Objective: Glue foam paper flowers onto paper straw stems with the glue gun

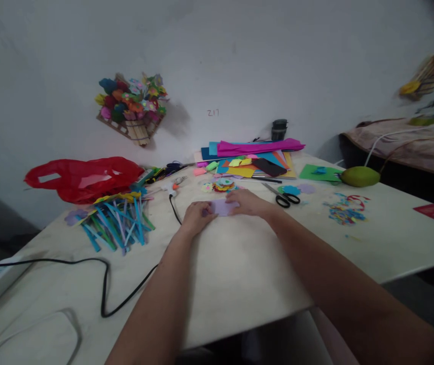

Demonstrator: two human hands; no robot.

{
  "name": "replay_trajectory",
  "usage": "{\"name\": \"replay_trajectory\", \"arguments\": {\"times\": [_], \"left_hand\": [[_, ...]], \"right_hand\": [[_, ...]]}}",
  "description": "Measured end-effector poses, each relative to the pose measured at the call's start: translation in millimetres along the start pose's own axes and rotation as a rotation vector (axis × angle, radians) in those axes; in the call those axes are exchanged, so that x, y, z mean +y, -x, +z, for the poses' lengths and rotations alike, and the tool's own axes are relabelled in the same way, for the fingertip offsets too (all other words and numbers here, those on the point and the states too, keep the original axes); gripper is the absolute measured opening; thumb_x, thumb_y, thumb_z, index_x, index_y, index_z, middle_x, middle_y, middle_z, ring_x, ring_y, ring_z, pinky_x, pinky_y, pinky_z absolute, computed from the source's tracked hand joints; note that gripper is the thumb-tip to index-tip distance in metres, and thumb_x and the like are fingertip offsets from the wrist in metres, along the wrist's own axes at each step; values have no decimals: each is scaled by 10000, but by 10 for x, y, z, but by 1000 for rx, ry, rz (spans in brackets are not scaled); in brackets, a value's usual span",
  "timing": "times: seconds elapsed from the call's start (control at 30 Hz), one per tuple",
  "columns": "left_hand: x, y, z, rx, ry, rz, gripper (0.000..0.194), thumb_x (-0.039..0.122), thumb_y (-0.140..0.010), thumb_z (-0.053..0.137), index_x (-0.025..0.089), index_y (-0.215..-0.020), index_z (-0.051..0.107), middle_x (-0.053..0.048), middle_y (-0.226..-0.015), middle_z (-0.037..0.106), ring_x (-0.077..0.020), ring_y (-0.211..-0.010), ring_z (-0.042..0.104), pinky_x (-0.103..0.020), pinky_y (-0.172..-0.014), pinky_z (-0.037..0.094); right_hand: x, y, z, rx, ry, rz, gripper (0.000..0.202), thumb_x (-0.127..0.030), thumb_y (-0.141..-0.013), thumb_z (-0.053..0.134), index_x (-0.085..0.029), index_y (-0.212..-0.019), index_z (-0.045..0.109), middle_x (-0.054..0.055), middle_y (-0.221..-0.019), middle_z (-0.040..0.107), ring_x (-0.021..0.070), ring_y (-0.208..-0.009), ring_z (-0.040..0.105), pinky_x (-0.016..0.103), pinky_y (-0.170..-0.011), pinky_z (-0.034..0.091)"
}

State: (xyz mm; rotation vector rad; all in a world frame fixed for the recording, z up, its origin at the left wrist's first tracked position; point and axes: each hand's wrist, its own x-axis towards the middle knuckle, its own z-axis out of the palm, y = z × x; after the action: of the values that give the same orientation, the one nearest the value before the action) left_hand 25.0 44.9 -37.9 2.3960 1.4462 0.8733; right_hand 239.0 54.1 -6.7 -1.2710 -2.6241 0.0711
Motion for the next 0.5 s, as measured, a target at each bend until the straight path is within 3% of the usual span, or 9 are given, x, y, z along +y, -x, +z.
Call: {"name": "replay_trajectory", "arguments": {"times": [0.17, 0.3, 0.5], "left_hand": [[24, -5, 2, 0, -29, 5, 159, 375, -658, 609, 218, -671, 590, -8, -1056, 605, -184, -987, 500, -312, -850, 381], [21, -11, 14, 11, -15, 27, 170, 382, -659, 609, 214, -663, 592, -9, -1057, 604, -182, -991, 499, -313, -859, 376], [5, -21, 9, 17, 44, 27, 161, 363, -646, 623, 203, -638, 602, -30, -1063, 601, -185, -978, 510, -323, -866, 372]], "right_hand": [[-192, -79, 44, 3, -72, 0, 200, -313, -720, 570, -191, -852, 656, 43, -850, 643, 170, -811, 553, 233, -673, 365], [-250, -96, 89, -15, -83, 107, 163, -278, -717, 554, -197, -818, 653, 27, -796, 648, 148, -719, 549, 217, -562, 323], [-201, -99, 156, -1, -154, 159, 152, -291, -710, 565, -209, -813, 639, 6, -768, 636, 126, -670, 528, 205, -532, 313]]}}
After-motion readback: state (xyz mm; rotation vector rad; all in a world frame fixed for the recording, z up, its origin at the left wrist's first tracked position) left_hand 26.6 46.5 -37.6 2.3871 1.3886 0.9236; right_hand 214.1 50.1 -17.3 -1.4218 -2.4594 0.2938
